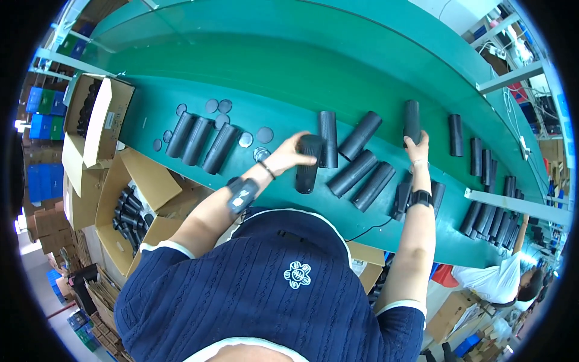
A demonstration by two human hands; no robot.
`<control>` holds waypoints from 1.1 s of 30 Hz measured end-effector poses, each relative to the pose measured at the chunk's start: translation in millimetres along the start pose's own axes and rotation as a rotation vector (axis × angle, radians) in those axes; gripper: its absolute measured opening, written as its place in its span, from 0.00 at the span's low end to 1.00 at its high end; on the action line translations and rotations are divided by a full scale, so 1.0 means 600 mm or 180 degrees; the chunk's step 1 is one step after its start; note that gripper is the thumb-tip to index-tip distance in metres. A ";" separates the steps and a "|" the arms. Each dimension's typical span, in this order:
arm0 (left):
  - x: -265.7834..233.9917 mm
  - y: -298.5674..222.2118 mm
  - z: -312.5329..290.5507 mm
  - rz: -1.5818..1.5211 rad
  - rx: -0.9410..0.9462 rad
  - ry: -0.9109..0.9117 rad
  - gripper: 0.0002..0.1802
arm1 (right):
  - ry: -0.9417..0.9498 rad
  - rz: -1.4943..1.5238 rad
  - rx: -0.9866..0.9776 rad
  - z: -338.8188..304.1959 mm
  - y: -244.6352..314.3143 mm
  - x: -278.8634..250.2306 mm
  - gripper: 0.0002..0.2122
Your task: The person caps black cylinders by hand, places them into a cardboard box, and covers them with newspaper. They then rearrange the cylinders in the box before returning to the assembly line to cap more cylinders.
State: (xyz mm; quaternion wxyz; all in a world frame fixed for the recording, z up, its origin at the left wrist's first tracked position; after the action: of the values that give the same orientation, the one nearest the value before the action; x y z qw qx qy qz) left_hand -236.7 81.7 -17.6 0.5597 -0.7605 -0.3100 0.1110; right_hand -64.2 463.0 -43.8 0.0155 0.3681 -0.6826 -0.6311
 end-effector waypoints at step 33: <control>0.029 -0.023 -0.086 0.0631 0.0590 0.0350 0.37 | 0.2369 0.1543 0.0629 -0.341 0.154 0.257 0.09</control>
State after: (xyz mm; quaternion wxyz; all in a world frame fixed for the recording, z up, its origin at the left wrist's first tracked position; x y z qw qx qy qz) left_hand -201.3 54.0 16.6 0.6300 -0.7373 -0.1907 0.1521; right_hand -121.6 202.4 10.3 0.3719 0.3991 -0.7540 -0.3658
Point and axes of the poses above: each hand's wrist, its own z-axis towards the middle knuckle, its own x-axis out of the palm, y = z × x, the point moved 3 cm from there along z, towards the middle knuckle, and after that the axes turned 3 degrees about -y, right-handed, at the moved point
